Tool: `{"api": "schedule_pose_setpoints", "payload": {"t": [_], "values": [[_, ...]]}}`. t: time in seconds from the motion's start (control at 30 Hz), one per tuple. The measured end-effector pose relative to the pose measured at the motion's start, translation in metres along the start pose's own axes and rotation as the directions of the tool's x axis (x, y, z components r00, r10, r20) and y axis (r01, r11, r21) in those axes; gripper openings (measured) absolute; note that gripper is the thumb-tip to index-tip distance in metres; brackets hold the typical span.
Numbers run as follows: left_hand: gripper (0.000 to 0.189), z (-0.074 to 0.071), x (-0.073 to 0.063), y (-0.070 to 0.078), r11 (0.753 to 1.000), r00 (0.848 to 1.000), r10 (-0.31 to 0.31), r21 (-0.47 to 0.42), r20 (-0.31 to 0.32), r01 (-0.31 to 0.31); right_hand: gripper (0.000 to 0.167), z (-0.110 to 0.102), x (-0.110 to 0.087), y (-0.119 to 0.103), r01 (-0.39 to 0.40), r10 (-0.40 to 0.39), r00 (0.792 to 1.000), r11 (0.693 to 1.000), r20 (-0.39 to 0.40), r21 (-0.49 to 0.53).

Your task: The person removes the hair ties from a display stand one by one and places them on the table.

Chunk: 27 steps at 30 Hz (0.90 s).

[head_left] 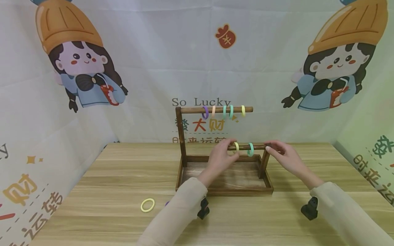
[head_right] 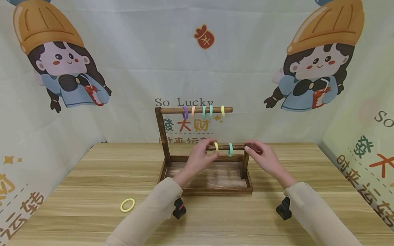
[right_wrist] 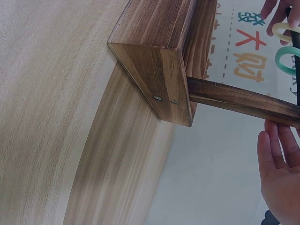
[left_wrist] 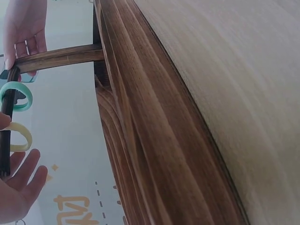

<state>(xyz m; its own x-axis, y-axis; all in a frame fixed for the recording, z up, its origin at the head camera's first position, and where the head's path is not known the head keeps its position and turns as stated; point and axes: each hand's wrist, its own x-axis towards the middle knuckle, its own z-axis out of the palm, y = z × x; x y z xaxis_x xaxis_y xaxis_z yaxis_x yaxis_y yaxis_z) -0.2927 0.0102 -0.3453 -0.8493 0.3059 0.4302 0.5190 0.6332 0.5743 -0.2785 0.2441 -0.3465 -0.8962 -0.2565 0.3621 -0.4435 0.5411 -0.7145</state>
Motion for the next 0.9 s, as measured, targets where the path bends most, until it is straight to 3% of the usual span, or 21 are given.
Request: {"api": "schedule_pose_setpoints", "payload": {"t": [0.3,0.5,0.9], "values": [[0.042,-0.002,-0.003,-0.007,0.994,0.999,0.019,-0.109,-0.044,-0.023,0.036,-0.001,-0.003,-0.014,0.014,-0.014,1.0,1.0,-0.007,-0.007],[0.043,-0.003,-0.005,-0.011,0.982,0.997,0.027,-0.187,-0.067,-0.04,0.038,0.0,0.0,0.0,0.014,-0.014,1.0,1.0,-0.007,0.0],[0.044,-0.018,-0.014,-0.017,0.967,0.997,-0.033,-0.255,-0.067,0.015,0.039,0.0,0.0,-0.001,0.005,-0.005,1.0,1.0,-0.003,0.0]]}}
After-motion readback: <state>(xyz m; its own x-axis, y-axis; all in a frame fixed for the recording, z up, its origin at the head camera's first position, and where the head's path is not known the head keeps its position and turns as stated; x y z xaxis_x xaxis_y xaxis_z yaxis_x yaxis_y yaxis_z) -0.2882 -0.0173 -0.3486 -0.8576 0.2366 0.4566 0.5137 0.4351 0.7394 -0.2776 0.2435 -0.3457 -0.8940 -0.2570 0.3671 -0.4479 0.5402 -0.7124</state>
